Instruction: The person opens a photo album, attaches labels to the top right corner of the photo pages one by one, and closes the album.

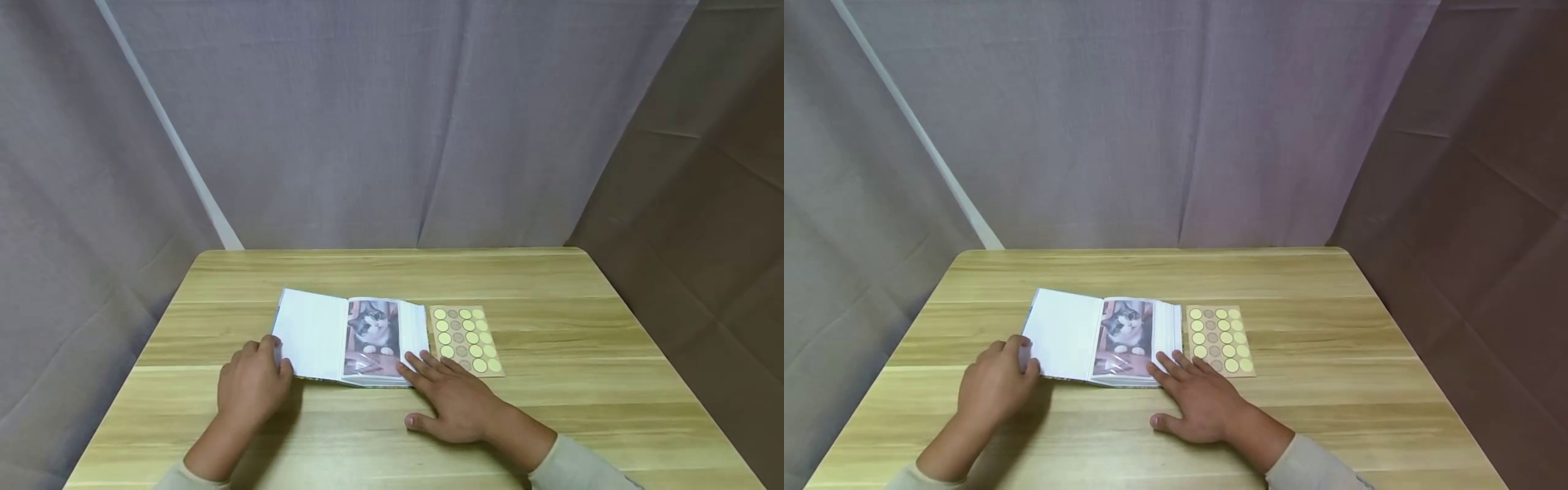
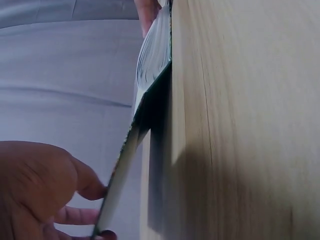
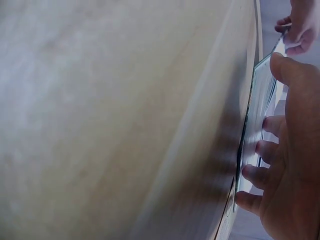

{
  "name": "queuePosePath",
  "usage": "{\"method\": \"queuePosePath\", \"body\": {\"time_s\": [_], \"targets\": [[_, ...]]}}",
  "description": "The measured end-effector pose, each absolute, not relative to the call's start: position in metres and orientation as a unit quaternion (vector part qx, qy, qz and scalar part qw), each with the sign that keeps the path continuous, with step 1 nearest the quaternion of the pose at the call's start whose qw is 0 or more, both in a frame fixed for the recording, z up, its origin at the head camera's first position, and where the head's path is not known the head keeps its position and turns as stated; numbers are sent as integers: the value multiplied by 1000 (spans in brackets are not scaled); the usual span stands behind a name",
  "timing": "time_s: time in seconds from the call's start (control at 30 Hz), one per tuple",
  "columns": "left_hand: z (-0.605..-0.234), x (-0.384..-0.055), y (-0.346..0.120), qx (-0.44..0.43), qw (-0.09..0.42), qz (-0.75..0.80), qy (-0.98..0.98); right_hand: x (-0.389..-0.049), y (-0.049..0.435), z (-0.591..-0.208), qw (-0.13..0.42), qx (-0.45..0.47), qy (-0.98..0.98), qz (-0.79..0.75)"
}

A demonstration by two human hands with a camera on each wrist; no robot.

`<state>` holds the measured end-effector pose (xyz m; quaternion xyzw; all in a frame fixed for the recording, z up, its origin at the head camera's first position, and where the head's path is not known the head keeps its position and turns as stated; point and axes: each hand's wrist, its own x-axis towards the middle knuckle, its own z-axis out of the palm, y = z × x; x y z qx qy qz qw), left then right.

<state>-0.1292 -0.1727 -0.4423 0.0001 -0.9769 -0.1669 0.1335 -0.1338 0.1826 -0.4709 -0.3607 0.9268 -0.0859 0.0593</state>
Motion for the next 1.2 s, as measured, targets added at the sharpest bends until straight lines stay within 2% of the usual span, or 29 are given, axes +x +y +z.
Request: {"method": "queuePosePath", "body": {"time_s": [0.27, 0.53, 1.0, 1.2], "targets": [[-446, -133, -172, 30, 54, -150, -987, -134, 183, -472, 58, -360, 928, -80], [-454, -137, -172, 31, 9, -134, -990, -133, 183, -471, 62, -358, 928, -84], [-458, -137, -170, 23, 9, -118, -993, -132, 183, -474, 56, -354, 930, -83], [-456, -134, -168, 14, 26, -117, -993, -132, 183, -474, 50, -354, 930, -80]]}}
